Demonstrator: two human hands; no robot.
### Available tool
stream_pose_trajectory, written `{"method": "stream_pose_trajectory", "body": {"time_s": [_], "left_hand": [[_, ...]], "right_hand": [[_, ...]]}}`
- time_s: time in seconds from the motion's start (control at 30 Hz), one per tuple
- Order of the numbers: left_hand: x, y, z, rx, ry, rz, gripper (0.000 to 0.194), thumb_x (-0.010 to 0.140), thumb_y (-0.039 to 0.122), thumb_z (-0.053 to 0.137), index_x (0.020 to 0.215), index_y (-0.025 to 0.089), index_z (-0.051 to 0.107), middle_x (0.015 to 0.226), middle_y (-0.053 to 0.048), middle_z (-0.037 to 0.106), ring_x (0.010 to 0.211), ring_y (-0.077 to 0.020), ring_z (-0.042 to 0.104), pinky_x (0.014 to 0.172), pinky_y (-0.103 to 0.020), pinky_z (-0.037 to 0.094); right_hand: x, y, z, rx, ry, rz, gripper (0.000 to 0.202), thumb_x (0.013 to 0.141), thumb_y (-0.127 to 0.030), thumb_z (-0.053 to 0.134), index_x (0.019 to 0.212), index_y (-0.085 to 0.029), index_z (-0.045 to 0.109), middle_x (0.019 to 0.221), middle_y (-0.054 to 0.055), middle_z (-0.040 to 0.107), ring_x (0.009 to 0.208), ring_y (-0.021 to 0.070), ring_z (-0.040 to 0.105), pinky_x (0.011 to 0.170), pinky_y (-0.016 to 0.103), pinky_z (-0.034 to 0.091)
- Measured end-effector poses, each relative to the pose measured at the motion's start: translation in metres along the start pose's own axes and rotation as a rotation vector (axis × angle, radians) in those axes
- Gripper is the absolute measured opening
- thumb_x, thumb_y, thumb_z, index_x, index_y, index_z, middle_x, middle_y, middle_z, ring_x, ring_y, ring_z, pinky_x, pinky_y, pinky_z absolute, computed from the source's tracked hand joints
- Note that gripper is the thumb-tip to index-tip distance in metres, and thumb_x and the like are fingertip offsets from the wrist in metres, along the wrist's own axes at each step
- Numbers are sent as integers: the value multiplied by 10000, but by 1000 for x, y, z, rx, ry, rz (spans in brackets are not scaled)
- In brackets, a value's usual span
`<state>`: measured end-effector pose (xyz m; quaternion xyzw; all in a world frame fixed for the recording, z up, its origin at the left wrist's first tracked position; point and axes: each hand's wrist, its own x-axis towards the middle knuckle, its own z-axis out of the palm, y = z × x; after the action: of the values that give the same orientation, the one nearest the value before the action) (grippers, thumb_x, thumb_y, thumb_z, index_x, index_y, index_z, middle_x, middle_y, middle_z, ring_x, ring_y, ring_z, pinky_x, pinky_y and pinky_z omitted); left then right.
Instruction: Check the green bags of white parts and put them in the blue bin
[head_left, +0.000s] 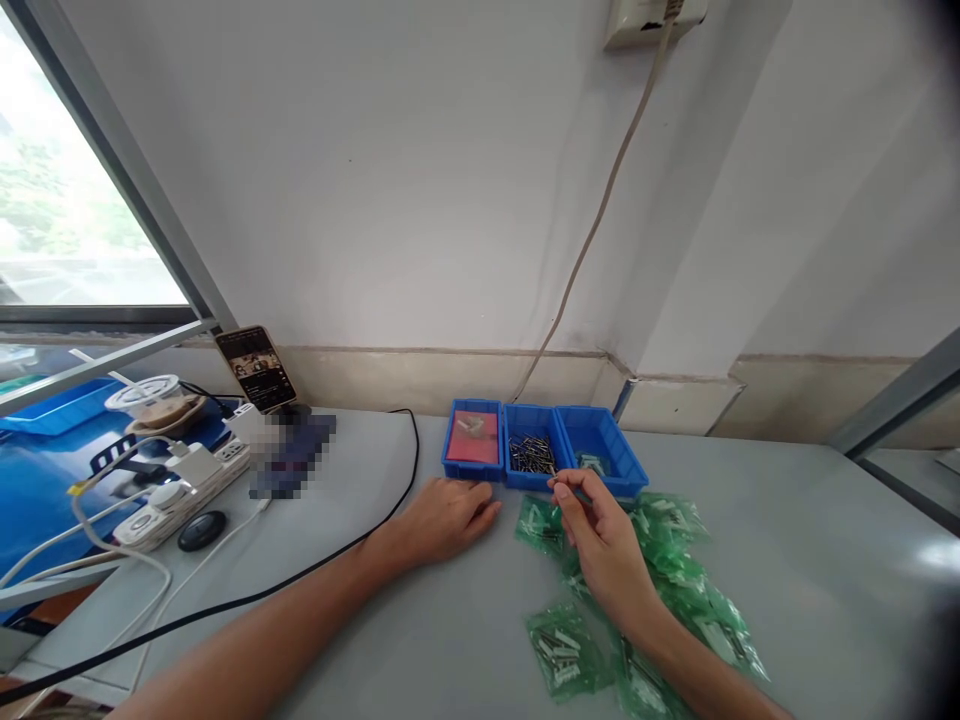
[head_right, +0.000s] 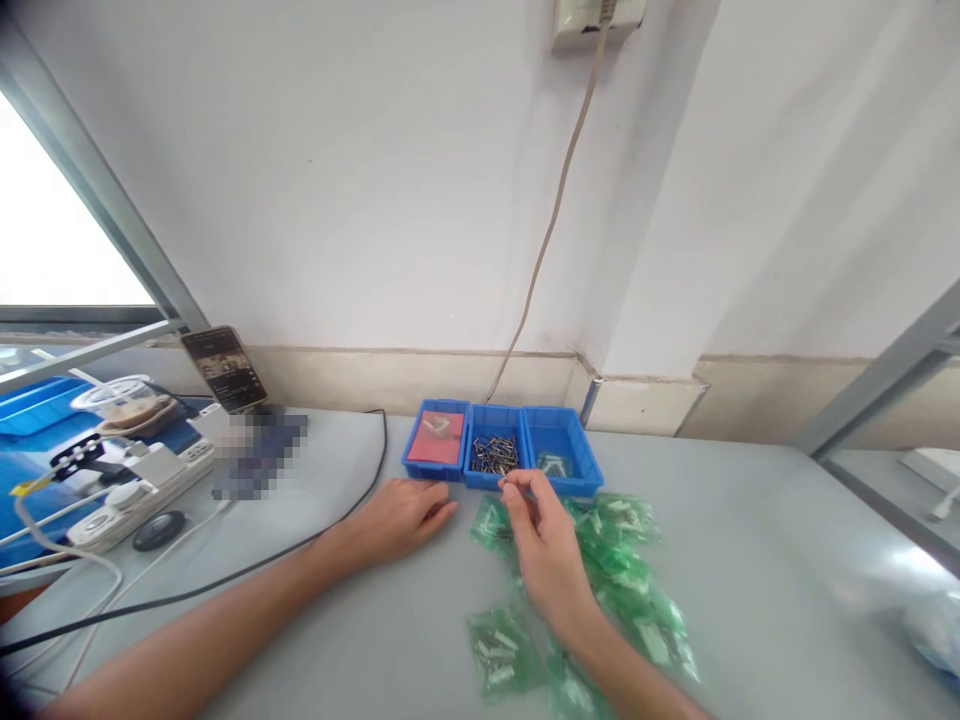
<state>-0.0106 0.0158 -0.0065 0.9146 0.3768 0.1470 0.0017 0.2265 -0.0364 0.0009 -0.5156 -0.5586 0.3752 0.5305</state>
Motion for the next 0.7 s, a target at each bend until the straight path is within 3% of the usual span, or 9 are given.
{"method": "stream_pose_trajectory", "body": {"time_s": [0.17,0.37,0.7], "left_hand": [[0,-1,2,-49,18,3,269,1092,357,499,876,203,545,789,-4,694,690,-170,642,597,-290,313],[0,-3,3,-75,23,-19,254,1069,358,545,868,206,516,757,8,667,664,-165,608,583,-297,268],[0,-3,2,-65,26,-15,224,1072,306,510,870,209,499,733,11,642,638,-166,586,577,-301,249]], "right_hand": [[-3,-5,0,-57,-35,-3,318,1030,-552,572,1085,-243,626,936,30,651,688,175,536,581,289,397],[-4,-7,-1,-126,-52,-108,229,1055,-471,562,1065,-254,633,943,12,635,800,189,564,723,293,451],[-7,-10,-1,-171,-54,-118,225,1064,-461,542,1074,-259,640,946,10,653,795,192,571,707,294,441]]}}
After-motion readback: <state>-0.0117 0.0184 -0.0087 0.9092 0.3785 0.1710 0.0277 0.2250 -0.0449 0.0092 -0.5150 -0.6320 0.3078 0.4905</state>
